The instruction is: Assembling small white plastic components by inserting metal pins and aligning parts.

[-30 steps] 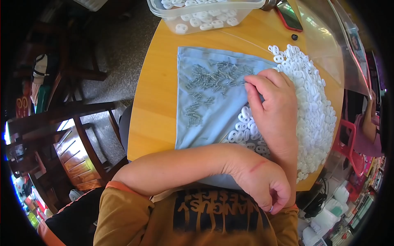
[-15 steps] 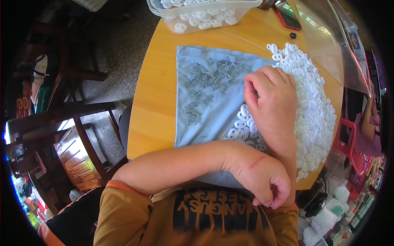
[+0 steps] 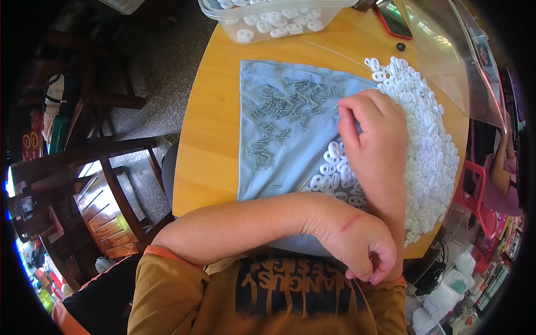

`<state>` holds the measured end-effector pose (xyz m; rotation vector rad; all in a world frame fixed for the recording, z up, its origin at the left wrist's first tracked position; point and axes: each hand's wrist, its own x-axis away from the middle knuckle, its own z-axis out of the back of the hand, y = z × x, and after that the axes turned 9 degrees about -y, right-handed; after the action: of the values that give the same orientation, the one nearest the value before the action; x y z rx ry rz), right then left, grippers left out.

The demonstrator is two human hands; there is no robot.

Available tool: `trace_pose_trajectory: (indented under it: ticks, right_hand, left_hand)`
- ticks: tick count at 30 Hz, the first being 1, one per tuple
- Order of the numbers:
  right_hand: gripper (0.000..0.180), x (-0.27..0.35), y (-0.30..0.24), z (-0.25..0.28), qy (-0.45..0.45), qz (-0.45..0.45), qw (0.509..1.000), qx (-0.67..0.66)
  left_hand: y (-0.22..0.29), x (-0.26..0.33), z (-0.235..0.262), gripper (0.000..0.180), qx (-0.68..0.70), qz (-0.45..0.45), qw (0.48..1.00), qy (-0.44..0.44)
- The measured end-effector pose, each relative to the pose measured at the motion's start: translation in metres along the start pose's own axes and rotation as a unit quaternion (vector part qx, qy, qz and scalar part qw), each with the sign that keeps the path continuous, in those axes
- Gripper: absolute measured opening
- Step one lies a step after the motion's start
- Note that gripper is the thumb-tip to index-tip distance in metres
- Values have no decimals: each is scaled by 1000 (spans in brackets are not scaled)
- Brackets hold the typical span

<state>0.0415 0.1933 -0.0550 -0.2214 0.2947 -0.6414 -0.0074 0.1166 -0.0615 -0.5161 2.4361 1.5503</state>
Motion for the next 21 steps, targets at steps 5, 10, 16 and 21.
trace_pose_trajectory:
  ticks: [5, 10, 16, 21]
  right_hand:
    - [12, 2, 3, 0, 62, -25, 996, -55]
    - [11, 3, 3, 2, 32, -6, 998, -50]
    - [10, 2, 0, 6, -12, -3, 1000, -23]
    - [10, 3, 3, 1, 12, 6, 1000, -27]
  left_hand:
    - [-2, -2, 1, 11, -9, -2, 1000, 0]
    - [-8, -3, -1, 11, -16, -19, 1000, 5]
    - [-7, -3, 0, 11, -20, -18, 1000, 4]
    - [-8, -4, 0, 10, -22, -17, 1000, 7]
